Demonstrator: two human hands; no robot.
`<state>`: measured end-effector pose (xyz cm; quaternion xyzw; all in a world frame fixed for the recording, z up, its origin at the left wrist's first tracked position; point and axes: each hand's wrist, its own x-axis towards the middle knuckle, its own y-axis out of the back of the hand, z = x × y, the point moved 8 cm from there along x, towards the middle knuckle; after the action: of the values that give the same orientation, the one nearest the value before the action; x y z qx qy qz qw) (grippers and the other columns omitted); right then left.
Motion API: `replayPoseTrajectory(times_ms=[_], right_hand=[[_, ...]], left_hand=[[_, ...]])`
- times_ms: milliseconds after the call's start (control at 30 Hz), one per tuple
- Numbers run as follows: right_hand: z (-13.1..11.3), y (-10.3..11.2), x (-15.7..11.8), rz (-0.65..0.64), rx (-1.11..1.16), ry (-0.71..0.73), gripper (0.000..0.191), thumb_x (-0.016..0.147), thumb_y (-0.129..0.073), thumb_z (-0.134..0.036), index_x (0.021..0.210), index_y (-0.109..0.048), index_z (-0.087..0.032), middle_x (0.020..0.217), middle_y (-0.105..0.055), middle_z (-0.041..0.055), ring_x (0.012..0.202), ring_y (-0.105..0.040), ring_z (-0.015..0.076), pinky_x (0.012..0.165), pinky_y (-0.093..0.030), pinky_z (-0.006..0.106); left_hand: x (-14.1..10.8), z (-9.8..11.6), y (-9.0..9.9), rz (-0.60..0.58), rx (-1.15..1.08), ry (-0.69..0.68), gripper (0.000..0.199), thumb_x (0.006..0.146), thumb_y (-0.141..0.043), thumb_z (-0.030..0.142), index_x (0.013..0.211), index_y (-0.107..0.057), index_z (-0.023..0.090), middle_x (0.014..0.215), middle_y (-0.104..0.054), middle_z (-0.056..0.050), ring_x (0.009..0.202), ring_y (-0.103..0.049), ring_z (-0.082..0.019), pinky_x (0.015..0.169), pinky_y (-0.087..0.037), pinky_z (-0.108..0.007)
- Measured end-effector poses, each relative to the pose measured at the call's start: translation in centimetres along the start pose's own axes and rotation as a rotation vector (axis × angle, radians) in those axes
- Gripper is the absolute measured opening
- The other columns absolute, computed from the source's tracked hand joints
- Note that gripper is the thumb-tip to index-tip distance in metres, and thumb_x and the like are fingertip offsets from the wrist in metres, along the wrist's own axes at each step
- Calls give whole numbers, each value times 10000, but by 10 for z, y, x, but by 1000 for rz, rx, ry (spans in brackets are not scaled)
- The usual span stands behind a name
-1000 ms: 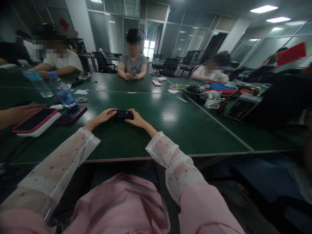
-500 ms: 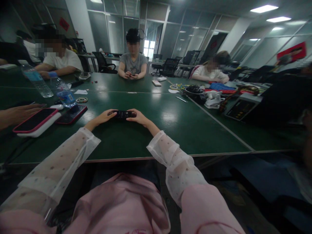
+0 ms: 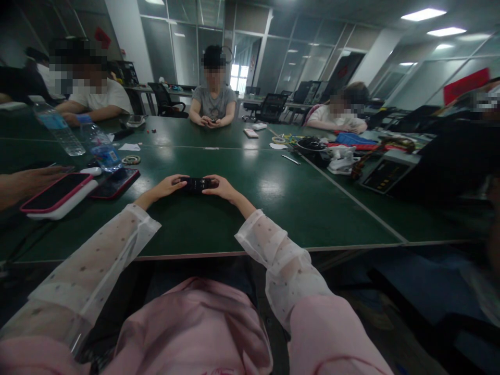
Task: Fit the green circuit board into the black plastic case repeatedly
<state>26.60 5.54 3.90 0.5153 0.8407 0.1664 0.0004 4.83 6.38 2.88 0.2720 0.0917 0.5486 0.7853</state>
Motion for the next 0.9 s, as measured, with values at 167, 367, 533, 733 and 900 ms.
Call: replayPoseTrajectory(times_ms=[167,367,533,733,900], right_hand=[[2,1,2,20,-20,-3,639,657,-914,-281,1232,-648,-200,1069,-716,52,1032,-688,229,1077,-508,512],[14,5,6,82,-83,-48,667,701,-898,-360,1274,-606,-183,1104,-699,81,1025,-689,239,1045,-528,517],[17,6,7,107,-143,-23,654,735,-872,-406,1290,-590,-205,1138,-680,80,1045,-680,243,1034,-531,521],[16,6,9,118,-164,-1,644,736,-859,-420,1271,-582,-193,1131,-681,83,1060,-670,240,1027,-525,481],[18,9,12,149,-347,21,528,815,-749,-578,1146,-638,-182,1093,-683,102,1082,-642,281,998,-516,509]], left_hand=[[-1,2,0,43,37,20,773,856,-603,740,1396,-605,188,1447,-622,-144,1344,-576,-334,1139,-444,-494],[-2,-1,3,113,112,50,798,863,-584,743,1449,-547,201,1473,-603,-144,1353,-569,-336,1158,-423,-499],[0,-5,5,122,178,35,824,861,-563,757,1460,-531,191,1477,-591,-156,1346,-570,-331,1156,-417,-496],[2,-5,1,100,416,35,890,779,-646,762,1462,-529,203,1480,-581,-162,1377,-515,-394,1157,-370,-557],[0,-2,-5,62,551,21,902,781,-630,756,1490,-495,214,1513,-538,-160,1402,-468,-417,1159,-349,-565]])
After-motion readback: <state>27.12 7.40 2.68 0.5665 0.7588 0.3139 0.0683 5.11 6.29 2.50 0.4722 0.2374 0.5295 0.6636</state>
